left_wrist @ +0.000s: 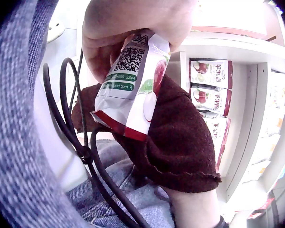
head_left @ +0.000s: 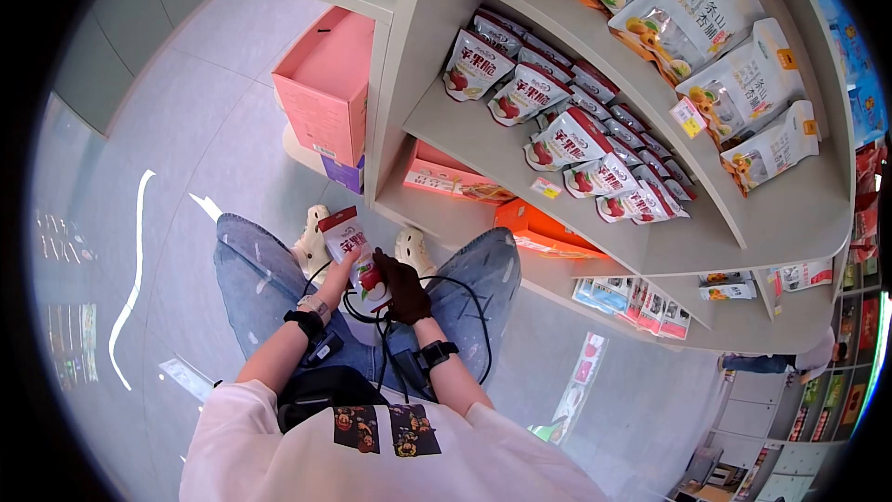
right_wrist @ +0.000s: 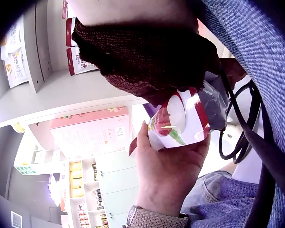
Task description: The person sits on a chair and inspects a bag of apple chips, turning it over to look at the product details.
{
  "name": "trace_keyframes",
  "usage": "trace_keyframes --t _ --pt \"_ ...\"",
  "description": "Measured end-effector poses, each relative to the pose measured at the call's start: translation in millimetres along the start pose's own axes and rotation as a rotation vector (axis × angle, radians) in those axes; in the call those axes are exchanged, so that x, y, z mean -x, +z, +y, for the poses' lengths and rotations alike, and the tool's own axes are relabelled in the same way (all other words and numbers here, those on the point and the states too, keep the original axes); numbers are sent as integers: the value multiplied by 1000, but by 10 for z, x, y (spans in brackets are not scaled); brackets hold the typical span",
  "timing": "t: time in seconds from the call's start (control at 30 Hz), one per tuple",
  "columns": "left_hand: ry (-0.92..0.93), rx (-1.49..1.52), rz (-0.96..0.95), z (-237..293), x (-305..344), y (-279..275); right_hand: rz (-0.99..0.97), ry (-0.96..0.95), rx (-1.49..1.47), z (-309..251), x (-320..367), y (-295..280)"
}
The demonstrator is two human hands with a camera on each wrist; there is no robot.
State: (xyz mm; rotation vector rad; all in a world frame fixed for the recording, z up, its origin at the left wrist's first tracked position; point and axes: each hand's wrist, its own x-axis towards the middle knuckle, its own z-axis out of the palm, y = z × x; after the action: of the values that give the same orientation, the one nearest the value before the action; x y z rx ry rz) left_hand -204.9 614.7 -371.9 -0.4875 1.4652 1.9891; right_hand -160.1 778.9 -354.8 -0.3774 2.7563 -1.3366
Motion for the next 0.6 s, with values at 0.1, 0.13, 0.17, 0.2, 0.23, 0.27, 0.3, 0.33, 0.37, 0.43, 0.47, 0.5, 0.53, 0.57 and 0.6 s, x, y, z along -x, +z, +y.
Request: trace_keyframes --t 0.1,0.13,0.17,0.2,0.23,0.27,0.3,0.33,0.37,0.43,0.47,0.5,0.53,0.57,0.6 --pt "5 -5 -1 -9 -7 -1 -10 0 15 -29 10 -26" --pt "7 -6 -1 -16 -13 -2 -19 5 19 -26 11 -26" --pt "-3 -14 4 -22 -16 -6 -27 10 24 -25 8 -26" --pt "-12 -22 8 -18 -13 -6 -26 6 28 -17 5 -22" --pt "-22 -31 12 -12 -13 -7 -24 3 32 -9 0 -18" --pt "-32 -40 14 -6 -11 -9 -21 0 37 -2 -3 -12" --pt "-43 -49 16 1 -8 -9 -11 -10 47 6 0 -6" --pt "-55 -58 19 4 -5 -8 -1 -19 56 13 6 3" --pt "-51 -52 19 2 -7 -6 7 -29 65 19 8 13" --pt "-44 -40 18 -15 -18 -6 -8 3 67 63 3 44" --pt "-41 -36 15 -23 -22 -8 -15 20 68 82 7 61" --pt "-39 -31 12 -36 -27 -8 -12 14 67 45 10 33" --pt "-36 -25 9 -49 -33 -2 -9 7 67 10 20 -4" --pt "-33 -42 -5 -59 -42 5 -7 0 69 -26 24 -44" --pt "-29 -58 -19 -57 -49 9 -8 6 72 -29 26 -57"
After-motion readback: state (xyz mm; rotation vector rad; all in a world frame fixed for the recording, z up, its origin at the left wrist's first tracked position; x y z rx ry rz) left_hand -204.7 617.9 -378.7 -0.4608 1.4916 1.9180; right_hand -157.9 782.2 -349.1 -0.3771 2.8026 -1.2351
